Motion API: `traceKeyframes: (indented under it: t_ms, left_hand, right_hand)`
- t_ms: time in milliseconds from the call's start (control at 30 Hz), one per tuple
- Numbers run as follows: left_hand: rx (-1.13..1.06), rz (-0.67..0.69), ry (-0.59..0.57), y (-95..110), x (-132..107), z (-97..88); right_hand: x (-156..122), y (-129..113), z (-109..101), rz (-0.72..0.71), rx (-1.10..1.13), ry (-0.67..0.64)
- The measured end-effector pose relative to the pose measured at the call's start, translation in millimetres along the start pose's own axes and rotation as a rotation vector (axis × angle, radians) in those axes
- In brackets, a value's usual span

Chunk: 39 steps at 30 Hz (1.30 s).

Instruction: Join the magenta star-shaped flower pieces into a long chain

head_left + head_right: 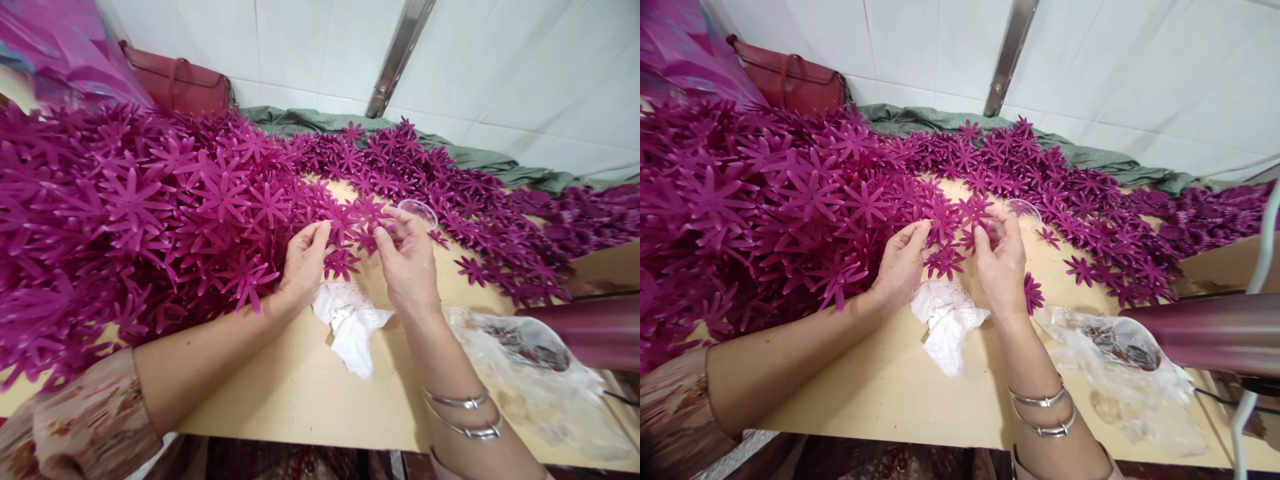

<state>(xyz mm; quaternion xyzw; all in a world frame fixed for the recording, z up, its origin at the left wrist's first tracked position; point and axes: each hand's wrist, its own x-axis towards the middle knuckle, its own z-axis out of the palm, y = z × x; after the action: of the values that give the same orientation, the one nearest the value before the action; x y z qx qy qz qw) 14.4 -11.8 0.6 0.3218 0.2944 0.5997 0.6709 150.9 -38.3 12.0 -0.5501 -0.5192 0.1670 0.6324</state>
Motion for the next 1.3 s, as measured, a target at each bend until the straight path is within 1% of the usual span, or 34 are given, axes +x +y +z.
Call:
traceKeyframes:
  t_ms: [67, 200, 333, 400, 567, 700, 767, 833, 1000, 1100, 1167, 1300]
  left_hand:
    - [0.003, 0.005, -0.007, 0, 0, 0.2]
    - [0.051, 0.033, -0.054, -3, 1, -2.2]
    - [0.104, 0.050, -0.089, -6, 3, -6.2]
    - [0.121, 0.056, -0.089, -6, 3, -6.7]
    - [0.089, 0.037, -0.064, -3, 1, -3.4]
    - [0.076, 0.030, -0.039, 2, -1, -1.1]
    - [0.085, 0.036, -0.042, 3, -2, -1.2]
    - [0.095, 0.043, -0.045, 3, -2, -2.1]
    - [0.151, 0.126, -0.056, -1, 1, -7.4]
    - [0.171, 0.183, -0.058, -4, 3, -9.5]
    - [0.168, 0.195, -0.050, -4, 3, -9.1]
    - [0.126, 0.166, -0.059, -2, 1, -5.1]
  right_hand:
    - [-2, -7, 2, -0.039, -0.053, -0.042]
    - [-5, -23, 2, -0.117, -0.157, -0.056]
    - [-5, -24, 2, -0.162, -0.220, -0.115]
    - [-6, -22, 3, -0.142, -0.192, -0.124]
    - [-7, -24, 4, -0.030, -0.112, -0.101]
    - [-6, -22, 3, 0.045, -0.042, -0.133]
    - [-6, -19, 3, 0.068, -0.024, -0.147]
    - [-5, -17, 2, 0.063, -0.058, -0.134]
    - [-4, -9, -2, -0.030, -0.316, 0.003]
    - [-4, -1, -1, -0.151, -0.405, -0.016]
    - [-4, 0, 1, -0.240, -0.431, -0.033]
    - [-6, -10, 2, -0.351, -0.447, 0.010]
